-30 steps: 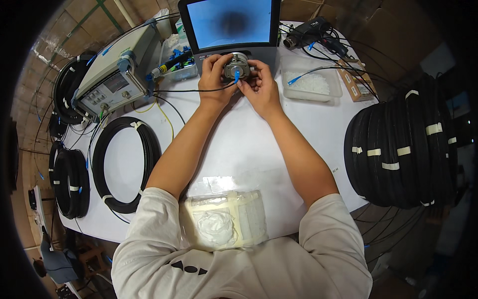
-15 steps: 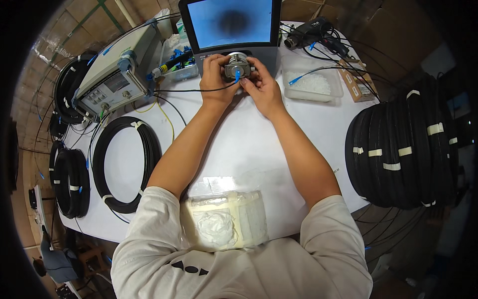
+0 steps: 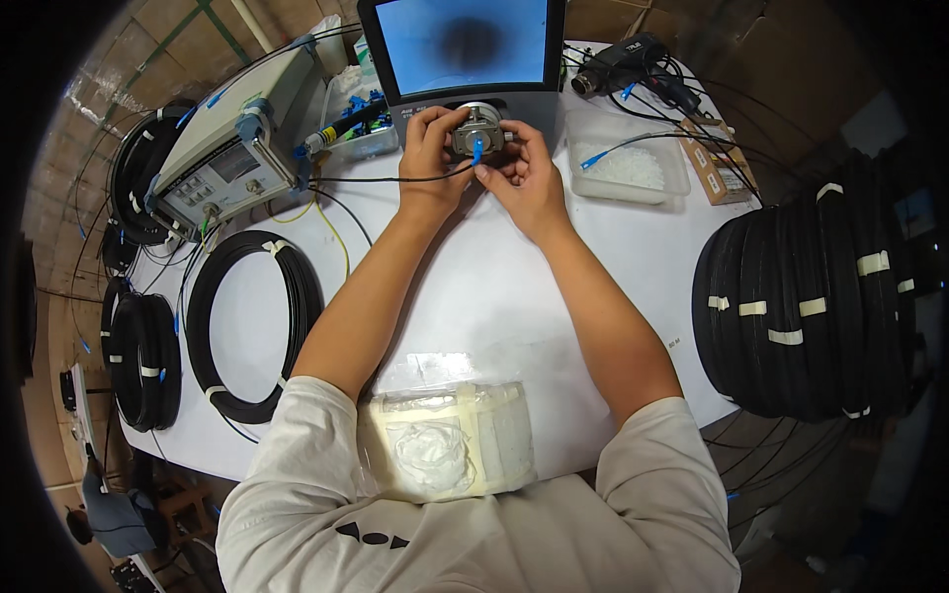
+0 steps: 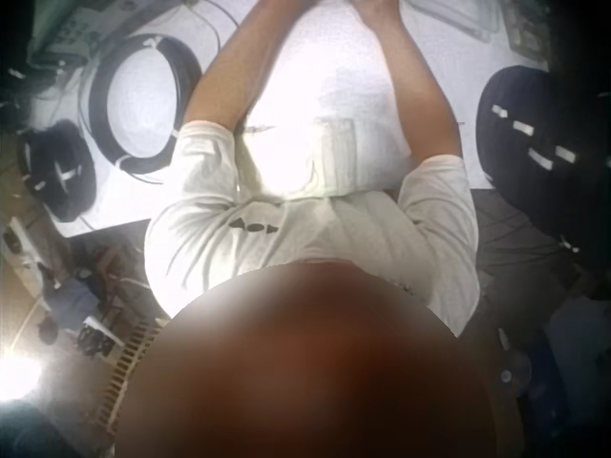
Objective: Inspecting and cleaning the end-faces of fiber optic connectors using a digital microscope.
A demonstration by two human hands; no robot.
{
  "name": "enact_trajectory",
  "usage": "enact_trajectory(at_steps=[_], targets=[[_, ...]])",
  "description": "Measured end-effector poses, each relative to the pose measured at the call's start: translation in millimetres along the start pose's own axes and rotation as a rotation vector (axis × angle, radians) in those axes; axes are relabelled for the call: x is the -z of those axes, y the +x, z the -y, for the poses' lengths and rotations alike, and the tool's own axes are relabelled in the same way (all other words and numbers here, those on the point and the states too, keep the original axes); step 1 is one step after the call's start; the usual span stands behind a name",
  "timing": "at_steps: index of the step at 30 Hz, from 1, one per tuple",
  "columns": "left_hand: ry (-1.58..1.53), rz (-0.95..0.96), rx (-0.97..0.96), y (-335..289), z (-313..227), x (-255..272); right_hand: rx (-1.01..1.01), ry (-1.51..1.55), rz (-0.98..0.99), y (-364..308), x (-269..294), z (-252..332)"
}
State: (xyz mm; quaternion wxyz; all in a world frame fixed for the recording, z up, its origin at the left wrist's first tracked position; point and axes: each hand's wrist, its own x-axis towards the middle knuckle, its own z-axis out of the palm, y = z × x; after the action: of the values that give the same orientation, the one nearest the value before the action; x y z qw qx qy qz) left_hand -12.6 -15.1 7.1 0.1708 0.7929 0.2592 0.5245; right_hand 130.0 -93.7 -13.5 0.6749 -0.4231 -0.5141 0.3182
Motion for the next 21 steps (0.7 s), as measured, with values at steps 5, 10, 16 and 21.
enact_trajectory(at_steps=[5, 10, 16, 21], targets=[[-0.012, -0.037, 0.057, -1, -4, -8, -0.045, 0.031, -0.001, -4, 3, -1], [-0.002, -0.083, 0.040, 0, 1, -11, -0.052, 0.065, 0.023, -2, 1, 2], [-0.048, -0.059, 0.027, 0, 1, -9, -0.132, 0.157, 0.043, -3, 7, 2], [-0.034, 0.029, 0.001, 2, -3, 1, -0.048, 0.132, 0.005, -2, 6, 4]])
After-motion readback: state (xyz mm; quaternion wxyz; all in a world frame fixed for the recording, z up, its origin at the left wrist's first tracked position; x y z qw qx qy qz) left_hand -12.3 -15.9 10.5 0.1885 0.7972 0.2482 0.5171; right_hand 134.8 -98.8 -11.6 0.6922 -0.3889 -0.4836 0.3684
